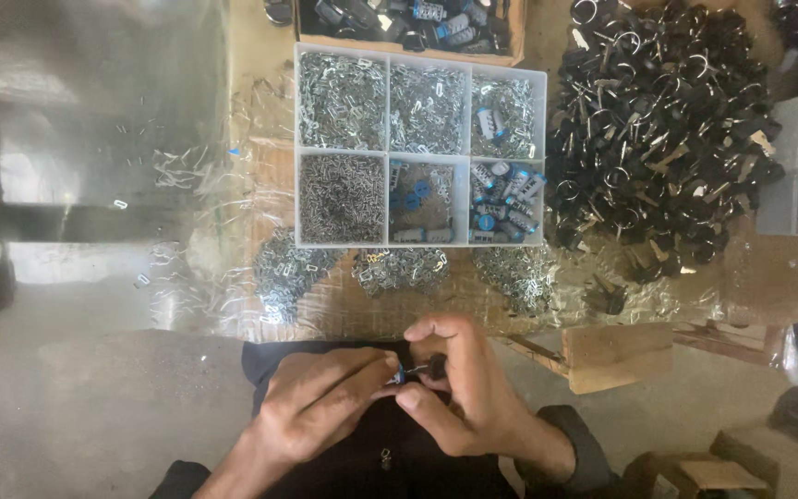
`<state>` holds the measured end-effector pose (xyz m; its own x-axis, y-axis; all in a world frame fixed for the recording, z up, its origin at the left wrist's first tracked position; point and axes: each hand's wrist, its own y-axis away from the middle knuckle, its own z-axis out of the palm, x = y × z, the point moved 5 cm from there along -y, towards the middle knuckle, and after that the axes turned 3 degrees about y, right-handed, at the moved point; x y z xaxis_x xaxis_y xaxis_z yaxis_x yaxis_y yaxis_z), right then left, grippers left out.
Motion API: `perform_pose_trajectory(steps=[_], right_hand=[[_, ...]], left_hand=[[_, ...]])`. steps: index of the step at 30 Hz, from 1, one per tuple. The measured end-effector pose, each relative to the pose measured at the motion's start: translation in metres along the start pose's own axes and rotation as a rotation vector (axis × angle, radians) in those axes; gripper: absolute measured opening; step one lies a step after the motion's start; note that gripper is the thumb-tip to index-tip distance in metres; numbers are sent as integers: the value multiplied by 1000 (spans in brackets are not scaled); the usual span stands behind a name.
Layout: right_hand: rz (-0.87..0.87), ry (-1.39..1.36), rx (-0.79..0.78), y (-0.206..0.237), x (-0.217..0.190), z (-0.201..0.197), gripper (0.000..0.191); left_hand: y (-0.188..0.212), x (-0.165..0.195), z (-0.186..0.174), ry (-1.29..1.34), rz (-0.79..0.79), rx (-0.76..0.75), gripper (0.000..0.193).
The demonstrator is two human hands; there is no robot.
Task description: The person assembles small key cylinders by hand, inserting metal pins into a cylindrical housing and securing them with a blue plastic cap. The person repeatedly picks up components from a compartmentalized tray and assembles them one at a time.
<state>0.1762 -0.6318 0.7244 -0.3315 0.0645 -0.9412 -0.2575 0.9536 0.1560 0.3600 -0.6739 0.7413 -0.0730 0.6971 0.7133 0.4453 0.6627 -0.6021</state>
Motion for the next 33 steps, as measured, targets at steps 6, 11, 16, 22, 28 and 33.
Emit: perform_pose_trajectory(steps=[6,11,16,22,28,33], right_hand=[[-45,-74,-61,3,6,15,49],[-89,-101,-100,5,7,16,55],[-234,-15,-239,-13,14,-16,31],[-505,-377,-192,-40,-5,-90,56],[-378,16,501,-33,12,-138,60],[75,611,724,19,33,-163,41]], left_hand=[[4,2,-5,30,12,-87,32],[11,-9,1,64,54,-89,25],[11,-29,9,11,155,175,30],[18,-40,6,-60,150,327,45],[12,-40,3,-84,176,320,29],[4,-39,3,-113,53,310,22]])
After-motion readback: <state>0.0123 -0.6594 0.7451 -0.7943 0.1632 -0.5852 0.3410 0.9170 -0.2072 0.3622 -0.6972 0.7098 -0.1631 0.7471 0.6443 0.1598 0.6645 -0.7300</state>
